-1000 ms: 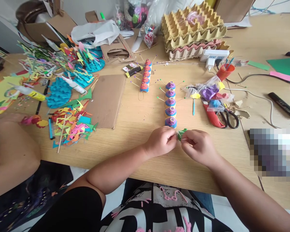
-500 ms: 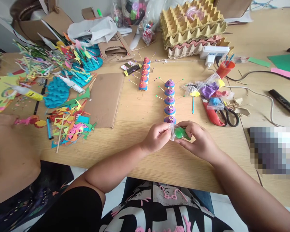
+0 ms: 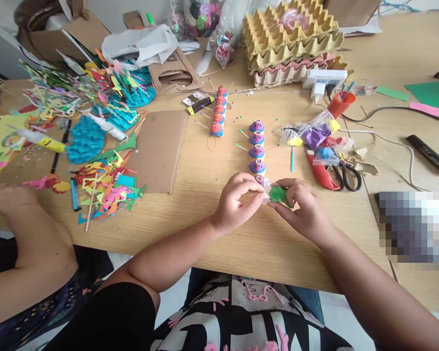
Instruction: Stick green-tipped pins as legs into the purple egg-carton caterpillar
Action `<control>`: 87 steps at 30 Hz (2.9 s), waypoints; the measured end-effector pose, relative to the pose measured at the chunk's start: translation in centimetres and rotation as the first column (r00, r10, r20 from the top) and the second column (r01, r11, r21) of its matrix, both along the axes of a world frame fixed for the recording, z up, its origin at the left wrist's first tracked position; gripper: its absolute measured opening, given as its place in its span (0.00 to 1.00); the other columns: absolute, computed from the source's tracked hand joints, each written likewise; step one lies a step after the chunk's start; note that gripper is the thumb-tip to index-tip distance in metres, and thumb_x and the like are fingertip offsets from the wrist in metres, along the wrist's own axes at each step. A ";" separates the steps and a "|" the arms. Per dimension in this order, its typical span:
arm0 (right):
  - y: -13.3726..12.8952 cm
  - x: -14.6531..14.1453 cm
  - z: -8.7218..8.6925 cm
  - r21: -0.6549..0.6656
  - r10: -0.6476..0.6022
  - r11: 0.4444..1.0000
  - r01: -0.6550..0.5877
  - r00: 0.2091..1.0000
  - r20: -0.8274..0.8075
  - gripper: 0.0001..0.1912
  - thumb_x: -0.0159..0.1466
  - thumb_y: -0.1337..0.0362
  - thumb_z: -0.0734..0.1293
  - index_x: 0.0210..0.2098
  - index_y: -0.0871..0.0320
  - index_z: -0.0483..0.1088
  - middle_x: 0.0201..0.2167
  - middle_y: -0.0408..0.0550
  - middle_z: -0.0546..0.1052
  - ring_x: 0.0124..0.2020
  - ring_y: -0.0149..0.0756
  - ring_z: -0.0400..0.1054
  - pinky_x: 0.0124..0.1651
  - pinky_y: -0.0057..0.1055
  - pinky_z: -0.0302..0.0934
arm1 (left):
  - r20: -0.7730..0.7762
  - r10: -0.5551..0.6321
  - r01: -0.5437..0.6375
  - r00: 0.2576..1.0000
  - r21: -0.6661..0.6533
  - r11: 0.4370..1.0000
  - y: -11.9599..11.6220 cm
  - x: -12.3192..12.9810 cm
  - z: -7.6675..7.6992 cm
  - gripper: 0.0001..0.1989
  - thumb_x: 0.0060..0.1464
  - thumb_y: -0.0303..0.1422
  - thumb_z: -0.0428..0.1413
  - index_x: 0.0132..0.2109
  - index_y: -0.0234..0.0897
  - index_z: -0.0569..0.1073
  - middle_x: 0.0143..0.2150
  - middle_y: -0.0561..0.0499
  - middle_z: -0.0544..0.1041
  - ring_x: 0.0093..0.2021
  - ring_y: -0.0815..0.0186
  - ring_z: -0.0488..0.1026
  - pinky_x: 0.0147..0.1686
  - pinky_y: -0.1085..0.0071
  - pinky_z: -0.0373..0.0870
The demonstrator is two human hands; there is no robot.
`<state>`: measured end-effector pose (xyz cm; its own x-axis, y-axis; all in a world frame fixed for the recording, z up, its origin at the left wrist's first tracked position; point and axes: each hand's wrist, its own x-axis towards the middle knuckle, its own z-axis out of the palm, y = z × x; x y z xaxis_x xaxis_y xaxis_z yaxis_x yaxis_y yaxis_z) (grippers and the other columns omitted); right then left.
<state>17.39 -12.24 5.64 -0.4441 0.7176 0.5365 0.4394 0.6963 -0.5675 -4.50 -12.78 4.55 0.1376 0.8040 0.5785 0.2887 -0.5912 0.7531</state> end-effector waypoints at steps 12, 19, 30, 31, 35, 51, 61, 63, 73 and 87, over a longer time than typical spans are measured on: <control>0.0 -0.1 0.1 -0.084 0.042 0.995 -0.052 0.992 -0.116 0.20 0.70 0.65 0.72 0.35 0.51 0.54 0.46 0.52 0.78 0.46 0.39 0.75 0.44 0.38 0.68 | 0.111 -0.105 0.120 0.988 -0.140 0.983 0.4 0.2 -2.0 0.09 0.68 0.34 0.63 0.51 0.42 0.86 0.52 0.44 0.81 0.56 0.62 0.79 0.60 0.61 0.79; 0.0 -0.1 0.3 -0.114 0.086 0.989 -0.097 0.991 -0.102 0.20 0.67 0.70 0.72 0.35 0.52 0.54 0.41 0.48 0.76 0.40 0.36 0.71 0.39 0.34 0.64 | 0.199 -0.215 0.256 0.956 -0.217 0.942 0.7 0.1 -2.5 0.13 0.66 0.39 0.65 0.56 0.50 0.85 0.59 0.45 0.79 0.60 0.61 0.79 0.63 0.59 0.79; -0.8 -0.5 0.3 -0.221 0.115 0.960 -0.172 0.962 -0.248 0.19 0.67 0.71 0.71 0.35 0.52 0.54 0.41 0.47 0.74 0.38 0.34 0.65 0.38 0.33 0.60 | 0.201 -0.231 0.287 0.952 -0.320 0.903 0.5 -0.1 -1.6 0.14 0.61 0.44 0.68 0.52 0.48 0.87 0.56 0.45 0.80 0.57 0.59 0.78 0.60 0.58 0.79; -0.9 -0.6 0.2 -0.245 0.118 0.951 -0.188 0.954 -0.274 0.19 0.67 0.71 0.71 0.36 0.52 0.54 0.41 0.47 0.74 0.38 0.35 0.66 0.38 0.33 0.60 | 0.230 -0.219 0.288 0.948 -0.330 0.899 0.5 0.0 -1.6 0.14 0.60 0.45 0.69 0.50 0.48 0.88 0.54 0.45 0.79 0.55 0.60 0.78 0.57 0.60 0.80; -1.1 -0.9 -0.2 -0.340 0.121 0.907 -0.248 0.927 -0.354 0.19 0.68 0.71 0.71 0.36 0.52 0.54 0.43 0.48 0.73 0.41 0.36 0.67 0.41 0.34 0.63 | 0.313 -0.179 0.285 0.933 -0.334 0.899 0.5 0.2 -1.7 0.12 0.58 0.45 0.71 0.45 0.47 0.88 0.44 0.48 0.76 0.47 0.65 0.77 0.46 0.68 0.80; -1.3 -1.3 -0.1 -0.254 0.098 0.949 -0.185 0.942 -0.321 0.20 0.66 0.72 0.73 0.34 0.52 0.55 0.43 0.47 0.75 0.42 0.37 0.70 0.42 0.34 0.63 | 0.170 -0.072 0.088 0.983 -0.090 0.992 -0.1 0.1 -0.7 0.04 0.65 0.36 0.66 0.42 0.44 0.87 0.34 0.53 0.72 0.38 0.69 0.72 0.41 0.70 0.73; -0.7 -0.9 -0.1 -0.147 -0.078 0.988 0.038 0.960 -0.270 0.22 0.67 0.71 0.73 0.32 0.52 0.53 0.40 0.47 0.75 0.40 0.35 0.70 0.41 0.35 0.61 | 0.413 0.101 0.063 0.905 -0.364 0.929 0.4 0.1 -0.6 0.17 0.67 0.49 0.61 0.43 0.40 0.81 0.41 0.50 0.78 0.42 0.68 0.74 0.45 0.70 0.74; -0.7 -1.0 -0.2 -0.125 -0.058 0.992 0.030 0.972 -0.229 0.22 0.67 0.70 0.73 0.32 0.52 0.54 0.41 0.48 0.76 0.40 0.36 0.71 0.41 0.35 0.63 | 0.373 0.040 0.097 0.927 -0.343 0.934 0.0 0.2 -0.8 0.18 0.67 0.51 0.60 0.49 0.41 0.80 0.45 0.48 0.79 0.44 0.67 0.76 0.47 0.69 0.75; -0.7 -1.1 -0.4 -0.091 -0.050 0.995 0.037 0.988 -0.147 0.22 0.66 0.66 0.75 0.32 0.52 0.54 0.43 0.51 0.78 0.43 0.40 0.73 0.41 0.38 0.66 | 0.413 -0.069 0.235 0.908 -0.368 0.900 -0.1 1.0 -2.0 0.29 0.63 0.39 0.68 0.65 0.43 0.67 0.41 0.52 0.82 0.44 0.66 0.82 0.48 0.68 0.79; -1.3 -1.7 0.2 -0.201 0.020 0.977 -0.073 0.967 -0.254 0.19 0.72 0.73 0.65 0.30 0.53 0.53 0.33 0.45 0.74 0.32 0.33 0.70 0.35 0.36 0.63 | 0.290 -0.188 0.285 0.938 -0.340 0.897 -1.2 1.1 -1.2 0.16 0.64 0.31 0.65 0.52 0.41 0.67 0.36 0.54 0.82 0.36 0.70 0.83 0.41 0.73 0.80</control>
